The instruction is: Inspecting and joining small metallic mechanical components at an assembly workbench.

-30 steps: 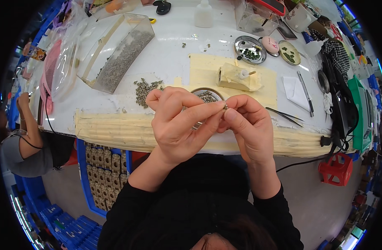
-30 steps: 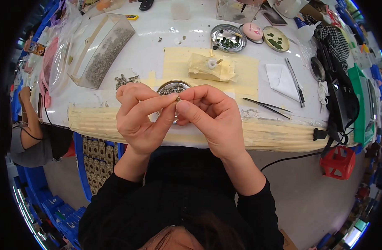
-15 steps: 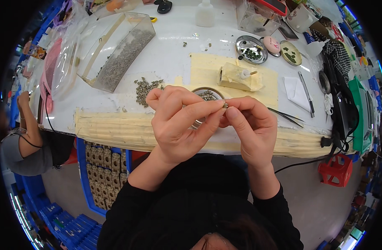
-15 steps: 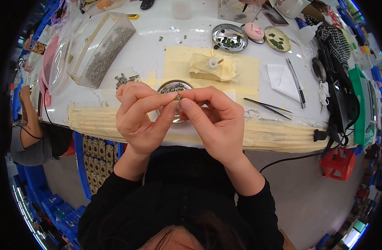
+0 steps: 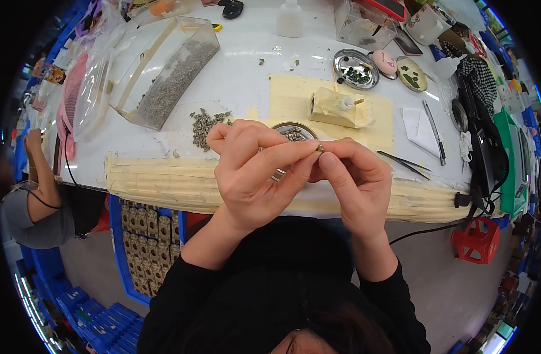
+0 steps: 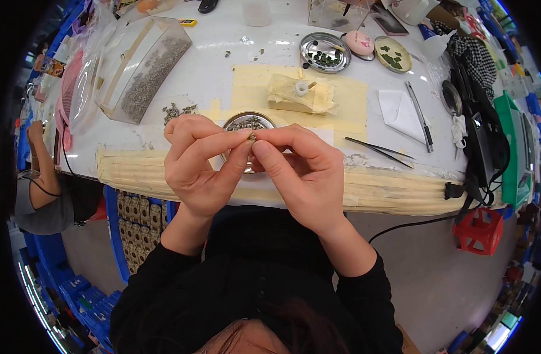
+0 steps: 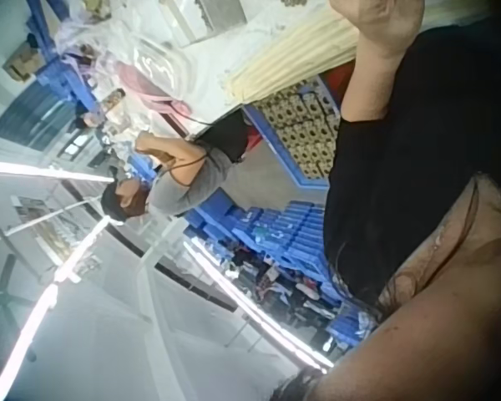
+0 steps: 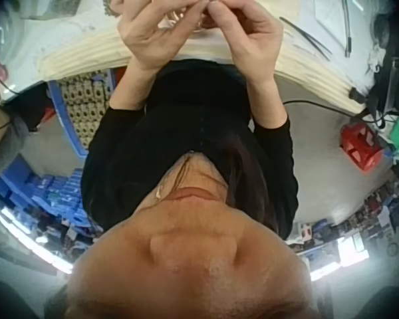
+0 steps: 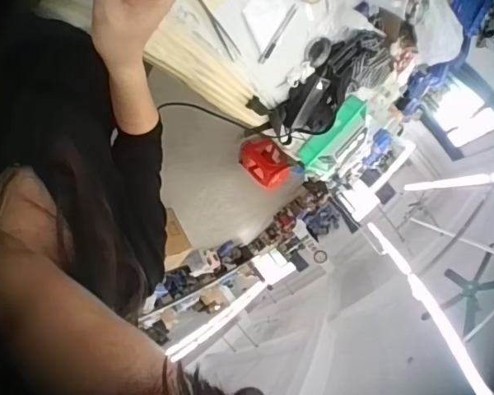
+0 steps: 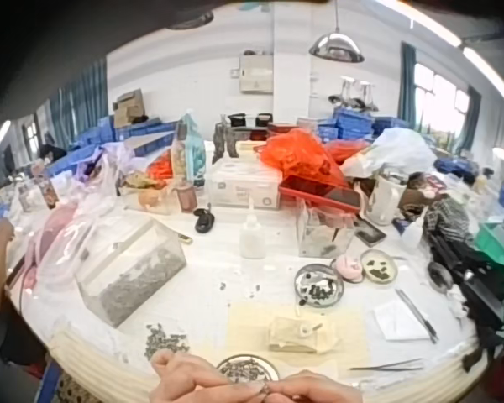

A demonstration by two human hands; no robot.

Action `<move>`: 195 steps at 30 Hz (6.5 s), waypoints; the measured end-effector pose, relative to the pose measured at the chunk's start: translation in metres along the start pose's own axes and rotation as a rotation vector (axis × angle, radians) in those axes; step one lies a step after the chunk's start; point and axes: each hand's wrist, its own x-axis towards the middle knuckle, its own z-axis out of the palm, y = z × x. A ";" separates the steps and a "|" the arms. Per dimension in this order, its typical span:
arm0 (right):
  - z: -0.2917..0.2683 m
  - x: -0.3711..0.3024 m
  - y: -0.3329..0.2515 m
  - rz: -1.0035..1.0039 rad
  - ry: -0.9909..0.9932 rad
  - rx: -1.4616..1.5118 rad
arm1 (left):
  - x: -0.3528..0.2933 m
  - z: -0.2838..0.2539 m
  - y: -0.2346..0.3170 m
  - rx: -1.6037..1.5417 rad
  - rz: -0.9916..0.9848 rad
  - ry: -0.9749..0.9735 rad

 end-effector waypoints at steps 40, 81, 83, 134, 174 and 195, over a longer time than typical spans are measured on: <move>-0.004 -0.001 0.003 0.223 -0.029 0.342 | 0.000 0.000 0.003 0.033 0.011 0.021; 0.000 -0.002 0.004 0.111 0.041 0.195 | -0.001 0.001 0.001 0.024 -0.003 0.010; 0.000 -0.003 0.006 0.094 0.026 0.197 | -0.001 0.001 0.002 0.026 -0.001 0.010; -0.032 -0.012 0.005 -0.431 0.168 -0.601 | 0.003 -0.031 -0.004 0.325 -0.337 -0.284; -0.030 -0.009 0.009 -0.447 0.137 -0.655 | 0.007 -0.049 -0.038 0.546 -0.159 -0.328; -0.003 0.024 -0.007 -0.800 0.062 -0.791 | 0.018 -0.014 -0.004 -1.154 -0.894 -0.285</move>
